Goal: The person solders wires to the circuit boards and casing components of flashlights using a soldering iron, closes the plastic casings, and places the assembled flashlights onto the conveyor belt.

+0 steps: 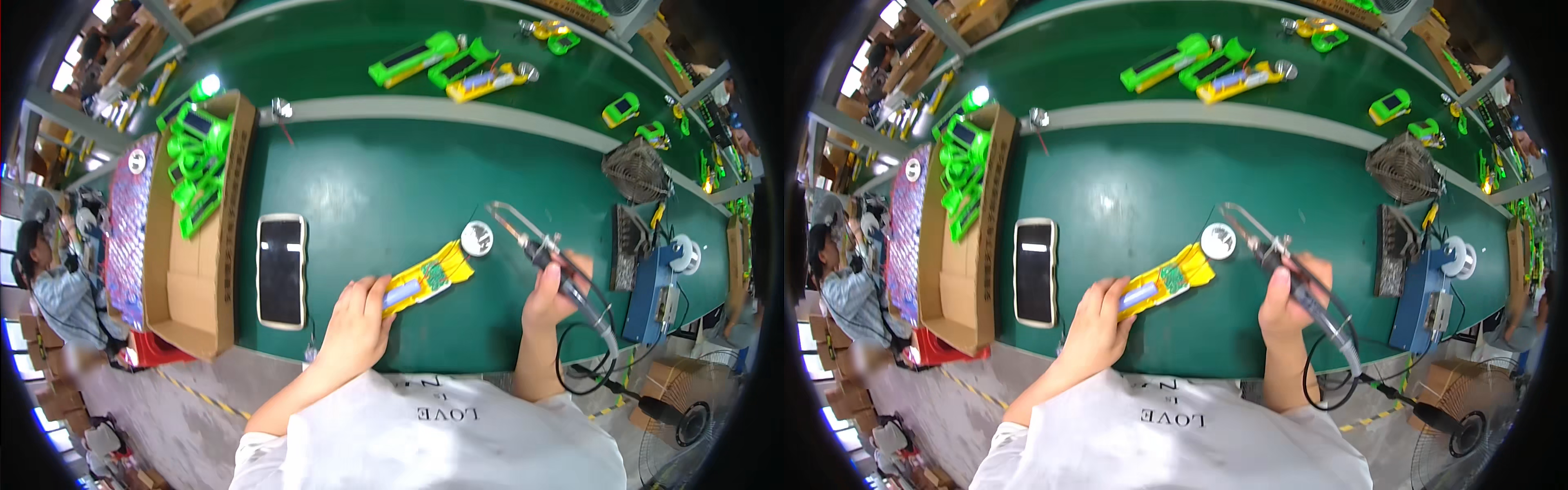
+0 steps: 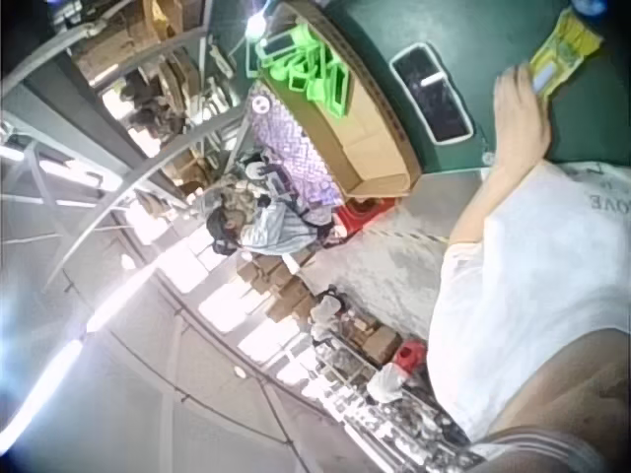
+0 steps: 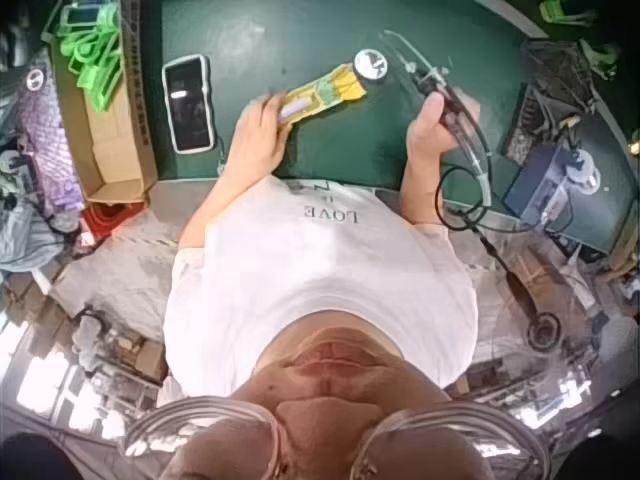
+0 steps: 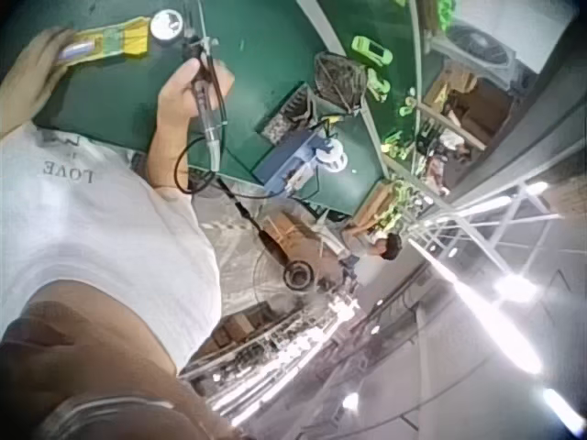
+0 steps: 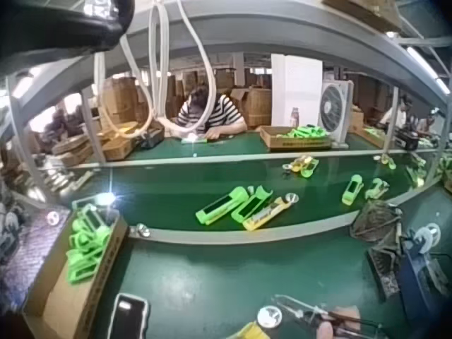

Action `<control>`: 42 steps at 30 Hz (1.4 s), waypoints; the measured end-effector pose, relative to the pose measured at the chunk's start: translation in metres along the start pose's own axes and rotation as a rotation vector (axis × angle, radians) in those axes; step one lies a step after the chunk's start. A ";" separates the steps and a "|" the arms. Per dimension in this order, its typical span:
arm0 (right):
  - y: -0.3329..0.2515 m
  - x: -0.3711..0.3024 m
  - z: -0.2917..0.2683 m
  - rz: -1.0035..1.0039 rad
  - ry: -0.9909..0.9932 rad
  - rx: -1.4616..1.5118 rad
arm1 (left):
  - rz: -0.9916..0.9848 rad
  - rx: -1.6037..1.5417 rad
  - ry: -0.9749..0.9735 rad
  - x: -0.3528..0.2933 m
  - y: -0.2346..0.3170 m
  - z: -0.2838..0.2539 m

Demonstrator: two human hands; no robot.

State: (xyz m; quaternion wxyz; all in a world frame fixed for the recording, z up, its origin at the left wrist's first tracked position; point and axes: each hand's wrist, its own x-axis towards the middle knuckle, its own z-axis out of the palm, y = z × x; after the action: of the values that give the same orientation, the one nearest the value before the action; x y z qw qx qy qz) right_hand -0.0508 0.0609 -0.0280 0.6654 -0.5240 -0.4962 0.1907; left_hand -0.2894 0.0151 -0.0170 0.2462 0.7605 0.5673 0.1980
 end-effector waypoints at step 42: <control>-0.007 -0.015 0.006 0.201 -0.417 0.194 | -0.140 -0.262 0.289 0.032 -0.008 0.034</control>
State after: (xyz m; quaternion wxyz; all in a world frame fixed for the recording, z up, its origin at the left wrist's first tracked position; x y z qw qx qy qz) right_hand -0.0649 0.0495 -0.0287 0.5737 -0.4536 -0.5475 0.4066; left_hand -0.2671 0.0427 -0.0487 0.2722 0.6441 0.6177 0.3598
